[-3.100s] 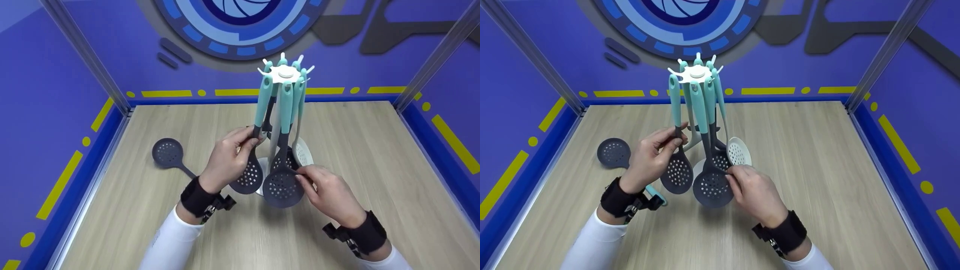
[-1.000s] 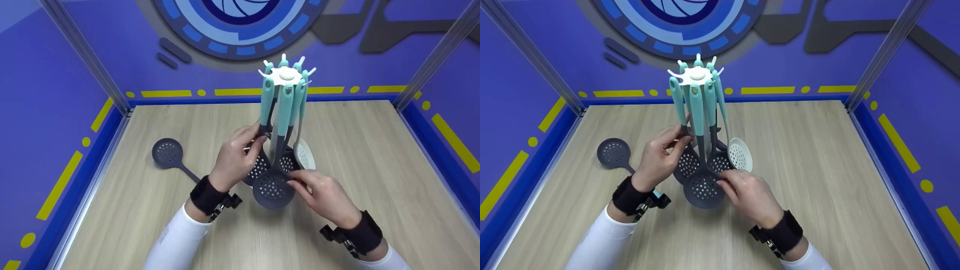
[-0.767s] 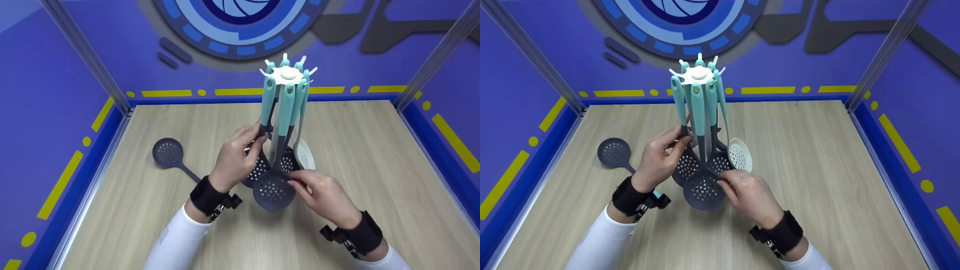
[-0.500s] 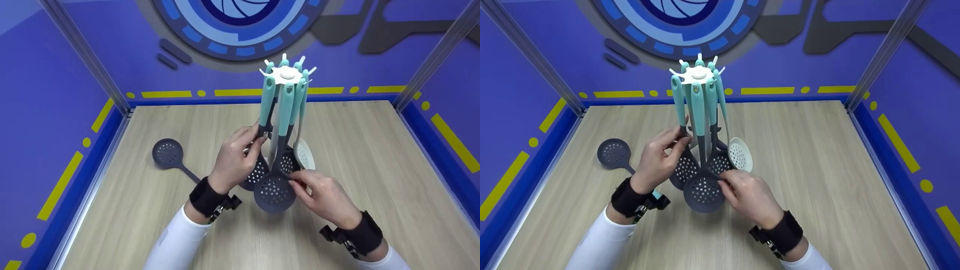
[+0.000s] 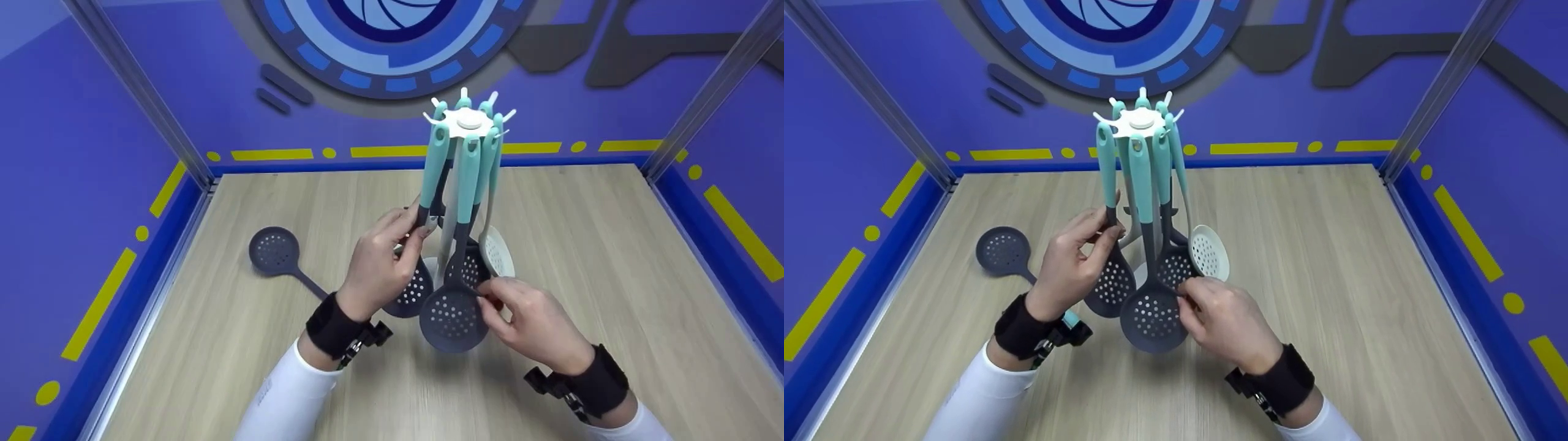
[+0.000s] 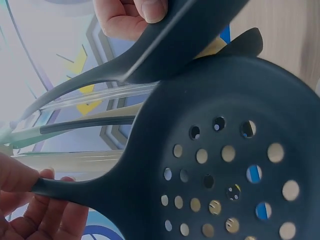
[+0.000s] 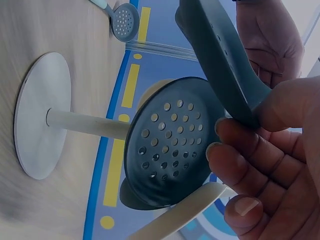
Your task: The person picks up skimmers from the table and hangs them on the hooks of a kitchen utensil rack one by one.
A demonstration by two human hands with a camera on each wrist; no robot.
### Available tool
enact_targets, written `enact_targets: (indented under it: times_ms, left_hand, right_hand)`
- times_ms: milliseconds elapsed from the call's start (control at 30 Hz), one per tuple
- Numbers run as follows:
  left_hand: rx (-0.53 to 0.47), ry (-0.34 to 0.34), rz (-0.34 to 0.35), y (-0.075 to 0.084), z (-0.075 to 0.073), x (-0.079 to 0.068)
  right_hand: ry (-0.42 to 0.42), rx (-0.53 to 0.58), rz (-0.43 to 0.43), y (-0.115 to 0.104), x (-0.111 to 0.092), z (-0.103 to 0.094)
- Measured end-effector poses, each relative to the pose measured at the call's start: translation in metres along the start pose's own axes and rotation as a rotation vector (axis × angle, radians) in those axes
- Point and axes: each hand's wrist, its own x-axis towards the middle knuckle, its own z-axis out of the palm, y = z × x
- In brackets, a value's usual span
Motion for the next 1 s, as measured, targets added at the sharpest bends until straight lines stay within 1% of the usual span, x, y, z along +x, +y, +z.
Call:
enact_targets:
  times_ms: [267, 467, 733, 1000]
  left_hand:
    - [0.017, -0.008, -0.016, 0.0027, -0.0045, -0.0039]
    - [-0.004, -0.018, -0.02, 0.0042, -0.0054, -0.0037]
    - [-0.011, -0.027, -0.018, 0.0005, -0.0017, -0.0058]
    - [-0.026, -0.046, -0.023, -0.0013, 0.0028, -0.0055]
  right_hand:
    - [-0.018, 0.011, -0.014, 0.0028, -0.0015, -0.0026]
    - [-0.018, 0.021, -0.019, 0.0027, -0.0015, -0.0025]
    - [-0.02, 0.025, -0.019, 0.0028, -0.0016, -0.0029]
    - [-0.021, 0.0, -0.01, 0.0023, -0.0016, -0.0033]
